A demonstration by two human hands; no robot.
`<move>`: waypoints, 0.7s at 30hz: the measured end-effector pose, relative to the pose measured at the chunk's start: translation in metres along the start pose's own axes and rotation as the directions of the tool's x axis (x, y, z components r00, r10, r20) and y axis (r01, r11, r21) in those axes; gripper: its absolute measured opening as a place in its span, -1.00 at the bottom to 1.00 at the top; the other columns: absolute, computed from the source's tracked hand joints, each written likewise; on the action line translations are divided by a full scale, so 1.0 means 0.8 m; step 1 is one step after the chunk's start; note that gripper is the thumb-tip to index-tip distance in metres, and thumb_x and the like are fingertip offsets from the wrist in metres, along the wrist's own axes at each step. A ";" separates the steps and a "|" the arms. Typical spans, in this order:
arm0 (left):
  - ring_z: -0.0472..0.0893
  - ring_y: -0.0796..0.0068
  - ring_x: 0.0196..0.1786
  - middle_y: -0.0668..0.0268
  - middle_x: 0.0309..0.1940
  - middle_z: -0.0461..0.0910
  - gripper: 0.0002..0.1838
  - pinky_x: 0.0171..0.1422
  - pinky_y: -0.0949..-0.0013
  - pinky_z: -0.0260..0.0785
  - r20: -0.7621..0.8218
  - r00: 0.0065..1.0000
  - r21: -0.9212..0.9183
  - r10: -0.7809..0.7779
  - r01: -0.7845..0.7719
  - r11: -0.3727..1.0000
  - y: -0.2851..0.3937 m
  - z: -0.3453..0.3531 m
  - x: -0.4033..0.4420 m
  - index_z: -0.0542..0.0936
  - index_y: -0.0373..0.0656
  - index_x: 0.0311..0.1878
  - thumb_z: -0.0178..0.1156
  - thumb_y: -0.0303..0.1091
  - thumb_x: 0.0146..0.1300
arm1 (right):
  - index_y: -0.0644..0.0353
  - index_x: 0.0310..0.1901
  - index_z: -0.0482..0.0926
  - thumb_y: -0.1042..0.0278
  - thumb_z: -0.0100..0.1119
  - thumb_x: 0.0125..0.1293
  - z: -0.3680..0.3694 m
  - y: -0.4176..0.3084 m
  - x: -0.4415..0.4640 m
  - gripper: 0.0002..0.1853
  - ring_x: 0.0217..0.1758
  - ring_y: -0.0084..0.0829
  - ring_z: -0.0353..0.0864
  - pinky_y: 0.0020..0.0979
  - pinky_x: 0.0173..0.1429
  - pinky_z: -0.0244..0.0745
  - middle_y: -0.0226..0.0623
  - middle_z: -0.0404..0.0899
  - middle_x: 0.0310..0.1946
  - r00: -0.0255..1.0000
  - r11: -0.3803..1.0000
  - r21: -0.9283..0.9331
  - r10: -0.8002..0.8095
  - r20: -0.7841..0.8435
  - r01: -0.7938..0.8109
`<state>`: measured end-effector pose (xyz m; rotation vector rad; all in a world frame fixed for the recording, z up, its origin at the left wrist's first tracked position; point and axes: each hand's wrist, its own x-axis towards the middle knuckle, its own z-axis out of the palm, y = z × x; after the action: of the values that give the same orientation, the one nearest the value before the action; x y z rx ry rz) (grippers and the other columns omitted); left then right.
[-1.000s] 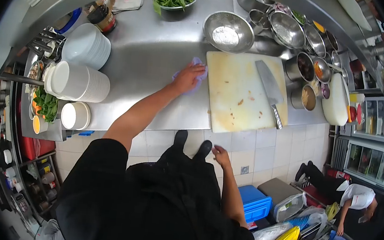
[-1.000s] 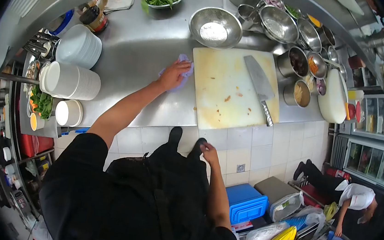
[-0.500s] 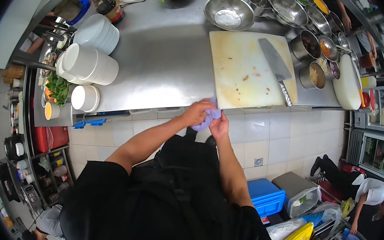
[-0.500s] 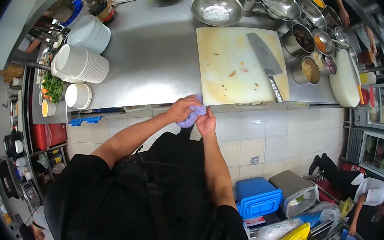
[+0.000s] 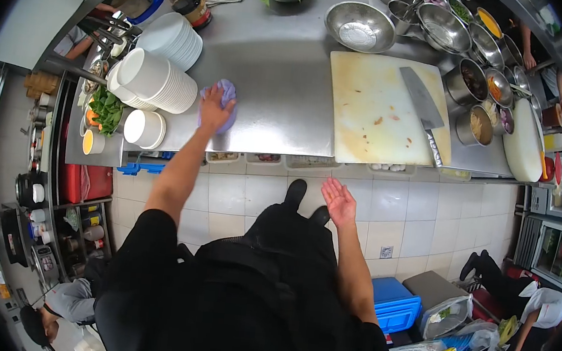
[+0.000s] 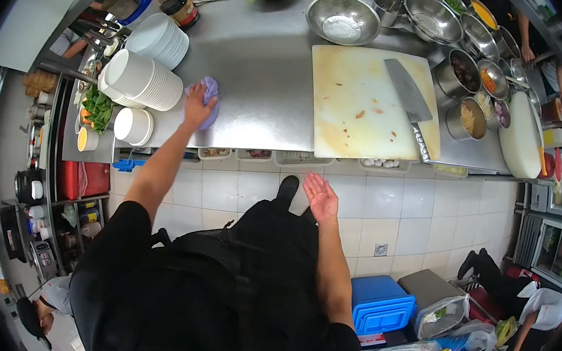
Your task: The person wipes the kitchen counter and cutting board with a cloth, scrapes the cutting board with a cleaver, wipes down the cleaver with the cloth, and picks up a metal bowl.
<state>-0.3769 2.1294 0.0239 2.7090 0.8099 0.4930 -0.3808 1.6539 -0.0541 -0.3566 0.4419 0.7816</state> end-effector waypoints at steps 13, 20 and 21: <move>0.58 0.26 0.14 0.15 -0.03 0.66 -0.57 0.30 0.17 0.33 0.042 0.860 -0.671 0.508 -0.353 0.653 0.234 0.071 -0.180 0.65 -0.09 0.05 0.16 -0.59 0.08 | 0.42 0.12 0.46 0.14 -0.04 0.48 -0.044 -0.008 -0.033 -0.55 0.35 -0.05 0.40 -0.09 0.47 0.28 0.04 0.46 0.22 0.992 0.994 -0.075 0.067 -0.108 -0.076; 0.48 0.56 -0.23 0.32 -0.27 0.55 -0.65 -0.09 0.39 0.42 -0.031 0.961 -0.907 -0.275 0.088 0.411 0.123 -0.015 -0.061 0.44 -0.25 0.06 0.26 -0.32 0.30 | 0.42 0.10 0.48 0.16 -0.02 0.47 -0.045 -0.029 -0.031 -0.57 0.34 -0.04 0.41 -0.08 0.46 0.29 0.05 0.48 0.21 0.992 0.994 -0.095 0.037 -0.122 -0.048; 0.54 0.41 -0.12 0.17 -0.05 0.57 -0.60 -0.03 0.39 0.42 -0.093 0.945 -0.813 -0.312 0.109 0.572 0.061 0.008 -0.025 0.46 -0.21 0.11 0.29 -0.30 0.27 | 0.43 0.09 0.49 0.17 -0.02 0.47 -0.048 -0.030 -0.029 -0.58 0.34 -0.03 0.41 -0.07 0.46 0.29 0.06 0.48 0.20 0.991 0.995 -0.086 0.035 -0.132 -0.047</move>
<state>-0.3666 2.0777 0.0307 1.6960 0.7112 0.8722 -0.3873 1.6065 -0.0718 -0.4845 0.5394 0.8225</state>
